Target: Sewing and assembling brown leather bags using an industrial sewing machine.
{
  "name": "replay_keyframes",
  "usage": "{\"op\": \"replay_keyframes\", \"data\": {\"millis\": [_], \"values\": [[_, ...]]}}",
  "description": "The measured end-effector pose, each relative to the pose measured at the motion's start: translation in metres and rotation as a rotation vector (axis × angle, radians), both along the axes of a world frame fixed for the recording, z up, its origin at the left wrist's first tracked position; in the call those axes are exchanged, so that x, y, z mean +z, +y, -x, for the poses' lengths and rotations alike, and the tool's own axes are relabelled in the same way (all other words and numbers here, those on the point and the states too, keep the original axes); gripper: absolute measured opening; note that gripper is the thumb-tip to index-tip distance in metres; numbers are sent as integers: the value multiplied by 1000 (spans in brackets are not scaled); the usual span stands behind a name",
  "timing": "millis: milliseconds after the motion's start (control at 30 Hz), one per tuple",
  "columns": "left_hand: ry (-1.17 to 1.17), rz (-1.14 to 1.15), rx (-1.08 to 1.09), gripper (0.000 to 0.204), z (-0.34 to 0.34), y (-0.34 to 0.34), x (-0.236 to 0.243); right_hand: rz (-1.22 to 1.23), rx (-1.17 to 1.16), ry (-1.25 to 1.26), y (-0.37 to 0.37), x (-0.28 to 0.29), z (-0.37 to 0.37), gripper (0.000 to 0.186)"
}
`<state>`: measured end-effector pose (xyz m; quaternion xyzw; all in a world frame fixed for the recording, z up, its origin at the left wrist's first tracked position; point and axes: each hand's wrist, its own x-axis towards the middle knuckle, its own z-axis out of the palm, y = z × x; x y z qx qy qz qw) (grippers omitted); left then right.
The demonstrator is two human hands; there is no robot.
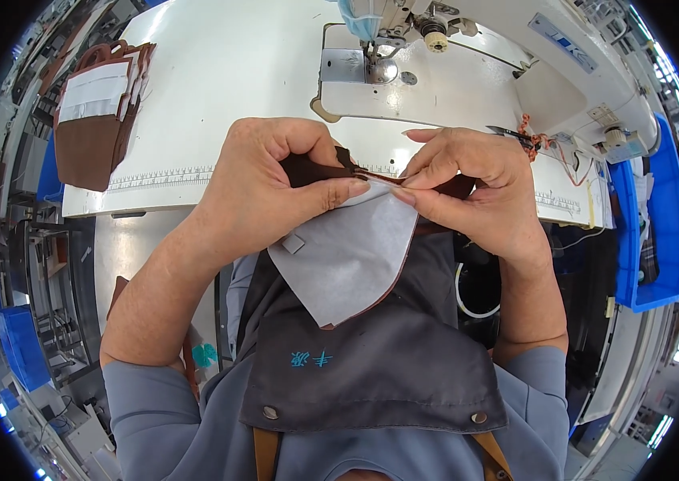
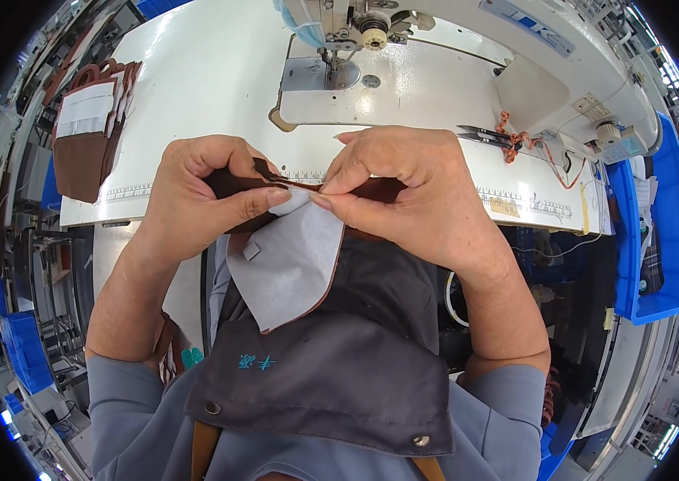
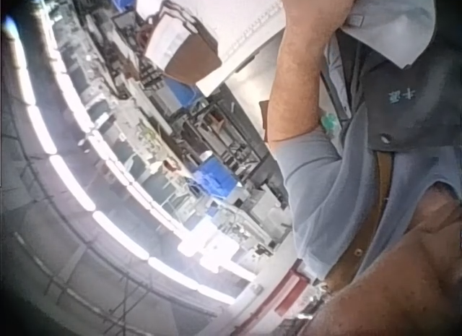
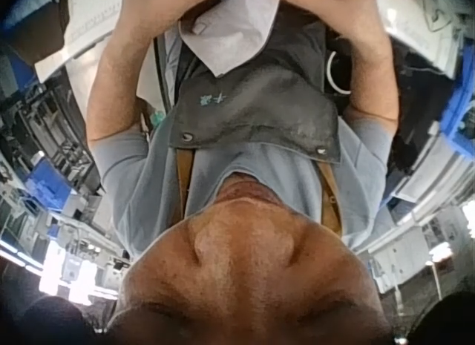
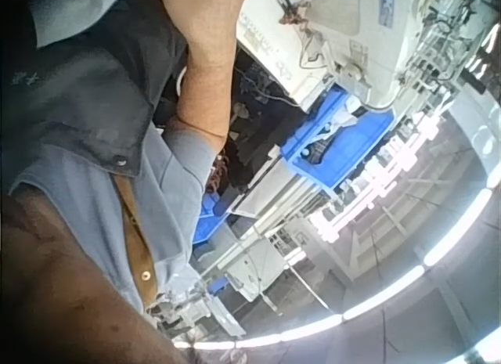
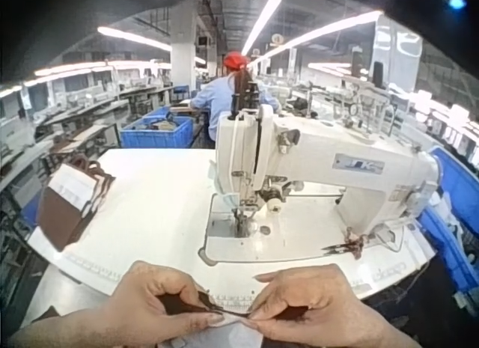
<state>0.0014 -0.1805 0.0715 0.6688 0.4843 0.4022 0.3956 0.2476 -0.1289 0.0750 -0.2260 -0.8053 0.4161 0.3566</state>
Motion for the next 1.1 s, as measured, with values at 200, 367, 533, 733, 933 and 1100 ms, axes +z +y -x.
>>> {"op": "replay_keyframes", "data": {"millis": [200, 367, 533, 733, 933, 1100], "values": [[22, -22, -15, 27, 3, 13, -1, 26, -43, 1, 6, -4, 1, 9], [190, -111, -27, 45, 6, 46, -10, 119, -112, -57, 31, -16, 3, 12], [120, 41, -50, 42, 10, 110, -42, 204, -144, -79, 86, -50, 10, 16], [451, -220, 211, 12, -8, 148, -62, -516, -146, -364, 126, -57, 8, 24], [840, -756, 36, 10, -3, 141, -59, -730, -107, -566, 125, -51, 6, 26], [914, -774, -21, 24, 5, 140, -61, -733, -127, -605, 124, -51, 8, 26]]}}
